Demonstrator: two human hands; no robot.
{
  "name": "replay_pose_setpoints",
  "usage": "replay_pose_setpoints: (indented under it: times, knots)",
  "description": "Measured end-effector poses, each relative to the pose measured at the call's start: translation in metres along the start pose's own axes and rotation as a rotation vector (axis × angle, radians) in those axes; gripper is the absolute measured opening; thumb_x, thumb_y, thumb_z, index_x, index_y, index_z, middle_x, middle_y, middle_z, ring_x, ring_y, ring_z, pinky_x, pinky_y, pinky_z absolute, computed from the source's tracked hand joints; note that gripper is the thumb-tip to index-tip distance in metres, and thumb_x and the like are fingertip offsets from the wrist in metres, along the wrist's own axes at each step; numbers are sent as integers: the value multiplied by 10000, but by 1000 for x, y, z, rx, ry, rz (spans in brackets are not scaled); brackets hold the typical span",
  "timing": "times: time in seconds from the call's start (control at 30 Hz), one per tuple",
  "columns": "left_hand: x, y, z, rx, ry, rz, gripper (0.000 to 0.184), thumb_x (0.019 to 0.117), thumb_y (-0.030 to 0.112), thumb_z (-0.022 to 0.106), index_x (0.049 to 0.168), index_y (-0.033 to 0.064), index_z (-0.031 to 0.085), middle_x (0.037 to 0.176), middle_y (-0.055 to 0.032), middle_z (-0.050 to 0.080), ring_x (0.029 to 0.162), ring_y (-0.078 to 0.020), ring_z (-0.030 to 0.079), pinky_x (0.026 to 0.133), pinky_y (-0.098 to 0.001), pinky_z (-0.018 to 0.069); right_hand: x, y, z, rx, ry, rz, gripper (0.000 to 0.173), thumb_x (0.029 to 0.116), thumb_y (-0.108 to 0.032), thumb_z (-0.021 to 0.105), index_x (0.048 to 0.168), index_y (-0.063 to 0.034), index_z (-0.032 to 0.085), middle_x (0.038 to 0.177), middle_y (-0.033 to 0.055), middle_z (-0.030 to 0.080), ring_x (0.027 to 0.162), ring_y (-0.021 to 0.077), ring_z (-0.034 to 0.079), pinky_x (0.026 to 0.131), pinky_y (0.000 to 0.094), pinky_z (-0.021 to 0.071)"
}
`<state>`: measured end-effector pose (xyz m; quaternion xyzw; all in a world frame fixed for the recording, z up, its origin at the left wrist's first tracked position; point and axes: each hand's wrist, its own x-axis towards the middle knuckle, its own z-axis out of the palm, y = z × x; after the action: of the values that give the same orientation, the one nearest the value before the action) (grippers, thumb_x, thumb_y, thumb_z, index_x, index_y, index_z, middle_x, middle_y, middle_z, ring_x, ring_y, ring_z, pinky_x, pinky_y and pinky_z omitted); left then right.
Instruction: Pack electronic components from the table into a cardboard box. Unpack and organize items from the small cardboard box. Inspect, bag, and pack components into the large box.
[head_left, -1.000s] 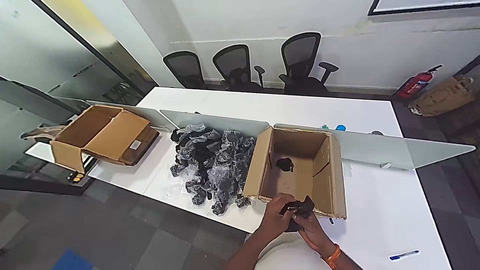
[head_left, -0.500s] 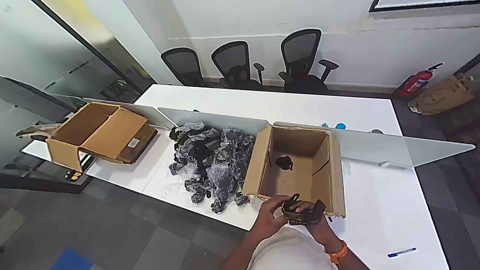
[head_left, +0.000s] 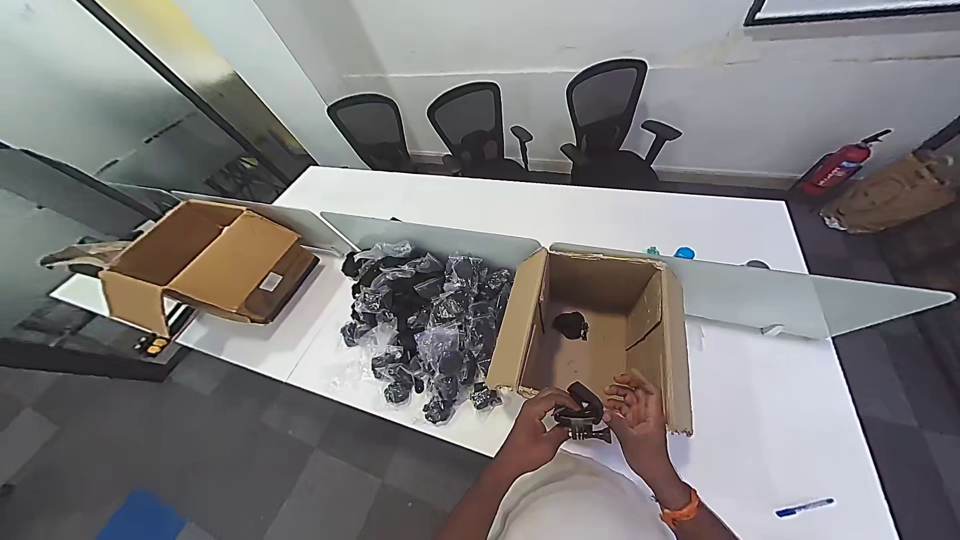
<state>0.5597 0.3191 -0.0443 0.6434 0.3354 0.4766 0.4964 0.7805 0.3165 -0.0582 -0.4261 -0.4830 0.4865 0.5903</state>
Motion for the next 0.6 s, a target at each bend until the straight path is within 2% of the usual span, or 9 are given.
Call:
replay_pose_setpoints:
  times: [0.07, 0.1, 0.17, 0.27, 0.37, 0.43, 0.5, 0.57, 0.6]
  knots:
    - [0, 2, 0, 17, 11, -12, 201, 851, 53, 778, 1041, 11, 728, 1292, -135, 595, 1218, -192, 575, 1038, -360, 525, -7, 3, 0, -120, -117, -120, 368, 927, -110, 696, 1290, -144, 648, 1319, 66, 605, 1126, 202, 650, 909, 354, 605]
    - [0, 3, -1, 20, 13, -8, 189, 847, 66, 780, 1023, 14, 735, 1401, -161, 545, 1310, -225, 527, 1090, -387, 493, -10, 1, 1, -153, -198, -156, 287, 977, -112, 625, 1251, -155, 697, 1313, 56, 625, 1159, 179, 641, 950, 337, 590]
    - [0, 4, -4, 16, -8, 17, 163, 858, 72, 763, 1004, 9, 728, 1529, -186, 468, 1415, -271, 460, 1144, -431, 453, -12, -3, 2, -106, -369, -146, 316, 999, -125, 585, 1303, -114, 671, 1309, 67, 651, 1189, 174, 637, 1001, 351, 566]
    - [-4, 1, -5, -71, 6, 32, 191, 866, 26, 752, 1050, -18, 723, 1322, -159, 654, 1267, -242, 608, 1080, -426, 519, -9, -9, 4, -17, -548, -59, 527, 902, -133, 709, 1403, -58, 561, 1326, 94, 636, 1193, 202, 639, 1017, 390, 564]
    - [-9, 2, 1, -215, 197, -75, 266, 799, -71, 758, 1061, -34, 724, 1141, -121, 722, 1073, -188, 694, 963, -379, 588, -13, -8, 13, -159, -442, 40, 702, 847, -156, 813, 1448, -60, 463, 1363, 92, 607, 1217, 197, 631, 1013, 384, 575]
    - [-9, 7, 4, -285, 360, -126, 329, 774, -120, 743, 1096, -61, 706, 1097, -135, 736, 1005, -207, 719, 920, -394, 609, -18, 0, 23, -450, -269, 129, 821, 805, -298, 855, 1466, -68, 426, 1381, 96, 559, 1182, 157, 621, 918, 334, 588]
    - [-7, 13, 4, -291, 439, -120, 452, 785, -112, 753, 1221, -81, 641, 1178, -158, 711, 1033, -236, 714, 930, -416, 607, -21, 4, 29, -560, -182, 235, 754, 828, -334, 815, 1435, -66, 456, 1232, 85, 598, 944, 141, 651, 714, 312, 584]
    - [-8, 15, 3, -266, 436, -104, 567, 811, -67, 771, 1339, -99, 566, 1274, -176, 670, 1076, -245, 702, 954, -424, 599, -21, -3, 34, -270, -212, 405, 491, 917, -152, 710, 1354, -44, 513, 1004, 83, 714, 729, 181, 703, 580, 330, 603]
    - [-10, 15, 2, -239, 430, -100, 556, 820, -31, 783, 1331, -100, 576, 1255, -171, 682, 1072, -234, 704, 956, -415, 597, -20, -9, 38, -38, -237, 514, 389, 966, -80, 616, 1337, -13, 522, 992, 150, 727, 744, 248, 725, 599, 375, 620]
